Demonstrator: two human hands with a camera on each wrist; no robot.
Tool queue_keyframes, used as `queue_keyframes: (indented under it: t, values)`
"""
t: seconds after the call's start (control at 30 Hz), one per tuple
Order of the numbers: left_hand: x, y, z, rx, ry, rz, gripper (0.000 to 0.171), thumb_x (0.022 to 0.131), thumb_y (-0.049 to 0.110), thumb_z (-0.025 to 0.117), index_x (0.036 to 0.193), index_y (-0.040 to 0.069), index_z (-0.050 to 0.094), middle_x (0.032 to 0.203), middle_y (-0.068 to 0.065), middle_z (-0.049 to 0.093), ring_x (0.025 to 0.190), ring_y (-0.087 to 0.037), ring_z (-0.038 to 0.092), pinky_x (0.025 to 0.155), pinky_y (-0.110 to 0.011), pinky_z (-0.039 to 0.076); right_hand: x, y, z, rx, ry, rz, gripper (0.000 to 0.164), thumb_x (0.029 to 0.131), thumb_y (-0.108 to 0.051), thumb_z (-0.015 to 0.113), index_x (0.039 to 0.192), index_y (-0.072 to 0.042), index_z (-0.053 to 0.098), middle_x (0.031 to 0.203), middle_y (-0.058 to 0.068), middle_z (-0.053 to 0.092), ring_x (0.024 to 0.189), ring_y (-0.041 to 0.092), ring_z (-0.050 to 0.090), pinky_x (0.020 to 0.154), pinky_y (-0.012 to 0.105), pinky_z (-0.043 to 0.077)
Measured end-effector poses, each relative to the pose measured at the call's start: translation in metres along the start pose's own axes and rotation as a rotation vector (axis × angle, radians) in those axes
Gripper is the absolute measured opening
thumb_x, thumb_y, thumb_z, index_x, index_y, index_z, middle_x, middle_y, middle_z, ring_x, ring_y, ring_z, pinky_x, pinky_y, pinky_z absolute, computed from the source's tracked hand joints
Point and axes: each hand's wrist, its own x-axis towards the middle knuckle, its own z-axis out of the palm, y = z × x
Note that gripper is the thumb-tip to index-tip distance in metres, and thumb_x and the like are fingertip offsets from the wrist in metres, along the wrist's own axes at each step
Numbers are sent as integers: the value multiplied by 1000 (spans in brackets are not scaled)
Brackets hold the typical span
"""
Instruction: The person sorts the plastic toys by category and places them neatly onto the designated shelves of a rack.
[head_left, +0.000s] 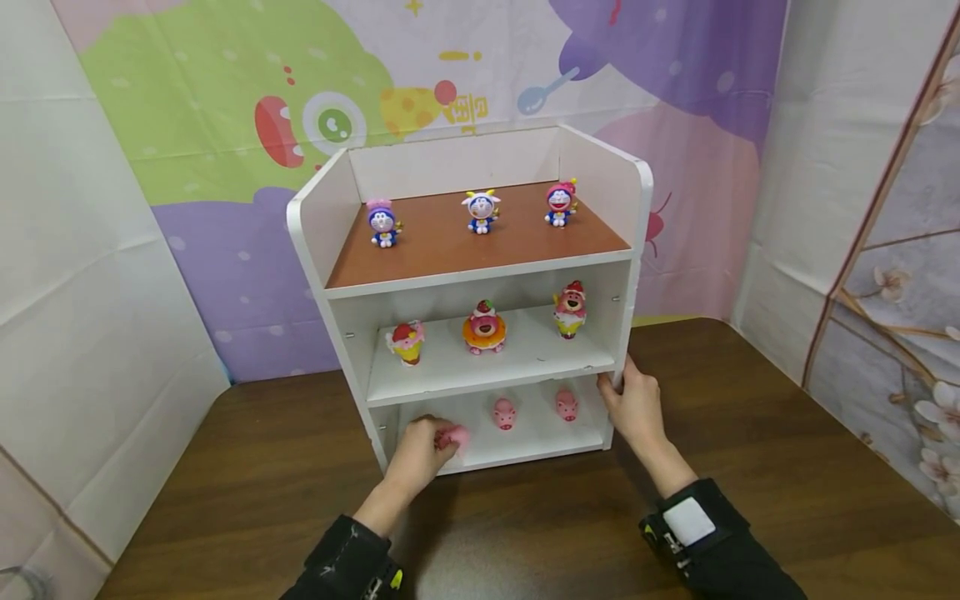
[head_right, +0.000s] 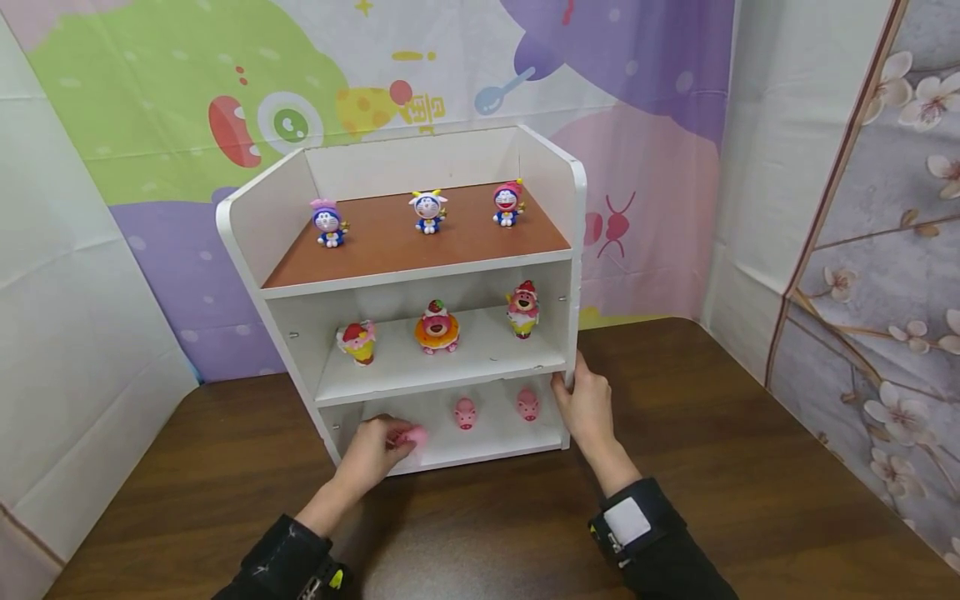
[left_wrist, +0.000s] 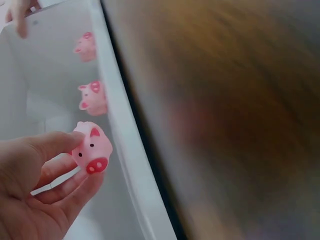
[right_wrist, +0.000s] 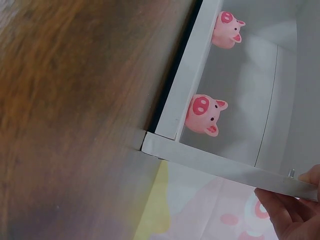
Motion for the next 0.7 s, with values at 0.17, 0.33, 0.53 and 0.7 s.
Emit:
queue_keyframes:
  t: [0.17, 0.33, 0.53, 0.7]
  values:
    - [3, 3, -3, -105, -7, -82, 13, 73, 3, 69, 84, -3, 67, 73, -7, 63, 67, -17, 57, 57, -26, 46, 0, 1, 0, -5, 3, -6, 25, 78, -3, 61, 100, 6, 53, 82, 27, 62, 71, 36, 60, 56, 49, 46]
    - [5, 3, -3, -124, -41, -138, 13, 74, 8, 70, 83, -1, 68, 74, -5, 64, 68, -16, 57, 58, -27, 46, 0, 2, 1, -14, 15, -7, 25, 77, -4, 62, 99, 6, 54, 79, 26, 62, 68, 37, 60, 55, 49, 45]
    - [6, 0, -1, -134, -74, -171, 15, 75, 10, 69, 85, 0, 69, 76, -6, 64, 68, -14, 56, 56, -25, 45, 0, 2, 1, -15, 22, -3, 26, 75, -3, 62, 98, 6, 54, 79, 26, 62, 68, 38, 59, 56, 50, 45]
    - [6, -4, 1, -124, -70, -186, 14, 77, 8, 66, 86, -2, 69, 75, -6, 63, 68, -16, 57, 55, -25, 45, 0, 2, 1, -15, 20, 4, 26, 76, -4, 62, 99, 6, 54, 79, 26, 62, 68, 37, 59, 55, 49, 45]
